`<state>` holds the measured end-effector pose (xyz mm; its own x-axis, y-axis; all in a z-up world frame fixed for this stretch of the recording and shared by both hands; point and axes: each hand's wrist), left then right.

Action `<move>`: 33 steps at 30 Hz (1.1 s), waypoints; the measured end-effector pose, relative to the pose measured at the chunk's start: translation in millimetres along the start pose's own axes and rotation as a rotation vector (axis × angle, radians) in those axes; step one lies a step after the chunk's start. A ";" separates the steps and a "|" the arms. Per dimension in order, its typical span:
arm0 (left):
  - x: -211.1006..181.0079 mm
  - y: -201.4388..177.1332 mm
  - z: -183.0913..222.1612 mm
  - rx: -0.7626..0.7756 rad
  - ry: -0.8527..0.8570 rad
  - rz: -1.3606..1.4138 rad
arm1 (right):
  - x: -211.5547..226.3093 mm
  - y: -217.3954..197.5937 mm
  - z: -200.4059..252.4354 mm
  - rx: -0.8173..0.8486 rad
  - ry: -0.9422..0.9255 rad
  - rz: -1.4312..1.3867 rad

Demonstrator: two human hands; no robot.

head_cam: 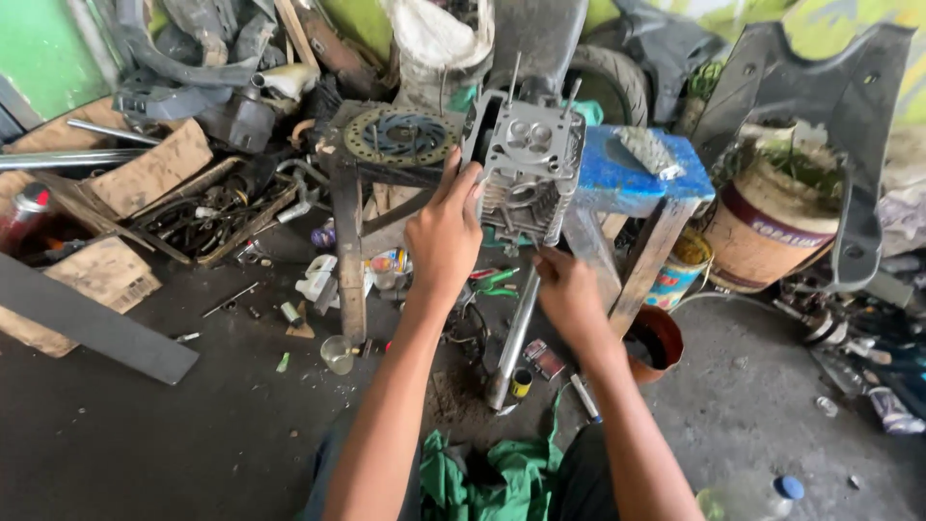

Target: Repairing a motorcycle engine cylinder head using a hand tool

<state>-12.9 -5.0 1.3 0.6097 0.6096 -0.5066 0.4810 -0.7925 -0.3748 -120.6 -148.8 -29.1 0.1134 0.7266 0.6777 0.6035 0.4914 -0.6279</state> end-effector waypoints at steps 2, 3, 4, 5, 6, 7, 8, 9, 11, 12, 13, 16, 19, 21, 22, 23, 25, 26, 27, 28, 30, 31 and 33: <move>1.3 1.8 3.4 0.005 -0.027 0.001 | -7.1 3.2 11.8 0.008 -0.007 0.183; 2.1 5.7 -3.9 0.007 -0.023 0.005 | -8.8 6.7 10.7 -0.009 -0.012 0.348; 0.4 7.8 -5.1 0.004 -0.013 0.006 | -4.3 -2.1 4.5 -0.018 -0.012 0.343; 1.0 5.5 -1.3 0.009 -0.018 0.005 | 0.8 -8.9 3.9 -0.007 0.039 0.318; 1.7 3.6 2.2 0.014 -0.023 0.004 | 5.7 -15.8 2.9 0.005 0.090 0.292; 3.4 3.2 3.4 0.030 -0.011 -0.002 | 12.4 -9.5 9.6 0.004 0.107 0.280; 5.5 2.5 4.5 0.053 -0.015 0.000 | 19.8 -3.1 16.0 -0.005 0.133 0.249; 5.2 3.7 3.4 0.048 -0.035 0.008 | 27.3 -0.8 15.9 -0.015 0.130 0.232; 4.0 4.4 1.4 0.035 -0.027 0.017 | -1.2 21.7 -0.4 -0.009 0.194 -0.065; 4.2 4.1 1.7 0.034 -0.016 0.024 | -15.5 33.8 -7.5 0.002 0.271 -0.364; 4.3 2.1 1.9 0.038 -0.014 0.025 | 3.0 23.1 0.4 0.000 0.275 -0.365; 0.7 0.2 -0.8 0.085 -0.019 0.034 | 30.8 7.3 10.8 0.139 0.509 -0.930; 0.4 -3.7 -1.9 0.100 -0.025 0.050 | 8.8 18.0 3.7 -0.051 0.209 -0.036; -0.5 -5.6 0.1 0.130 -0.026 0.010 | -3.5 2.7 0.5 0.277 0.459 -0.912; -2.5 -9.4 -2.1 0.132 -0.025 0.013 | 6.8 -12.8 6.7 0.274 0.460 -0.912; -4.3 -13.3 -2.3 0.138 -0.021 0.024 | 16.4 -28.2 14.2 0.338 0.452 -0.795; -2.5 -14.9 -2.8 0.142 -0.011 0.039 | 18.8 -43.0 24.9 0.394 0.439 -0.679; 1.4 -12.7 -2.7 0.145 0.018 0.073 | 11.4 -41.8 28.6 0.313 0.322 -0.611; 6.3 -11.4 2.6 0.145 0.031 0.106 | 2.7 -41.3 33.9 0.245 0.206 -0.532; 5.2 -7.3 0.2 0.139 0.020 0.108 | -1.0 -40.8 31.1 0.253 0.202 -0.523; 4.6 -4.0 5.7 0.014 0.130 0.252 | -9.8 -38.6 36.6 0.233 0.071 -0.417; 2.3 -8.2 9.6 0.019 0.131 0.254 | -1.7 -41.6 43.8 0.231 0.075 -0.418; -3.6 -17.2 14.3 0.016 -0.043 0.508 | 16.1 -49.2 55.2 0.154 0.057 -0.052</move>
<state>-32.3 6.2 -1.6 0.7373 0.1460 -0.6596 0.1204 -0.9891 -0.0843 -192.0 -134.7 -8.4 0.1325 0.6719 0.7287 0.4821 0.5987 -0.6397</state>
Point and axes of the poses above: each hand's wrist, its own z-axis away from the middle knuckle, its own y-axis out of the palm, x = y × z, and after that the axes turned 2 degrees about -x, right-handed
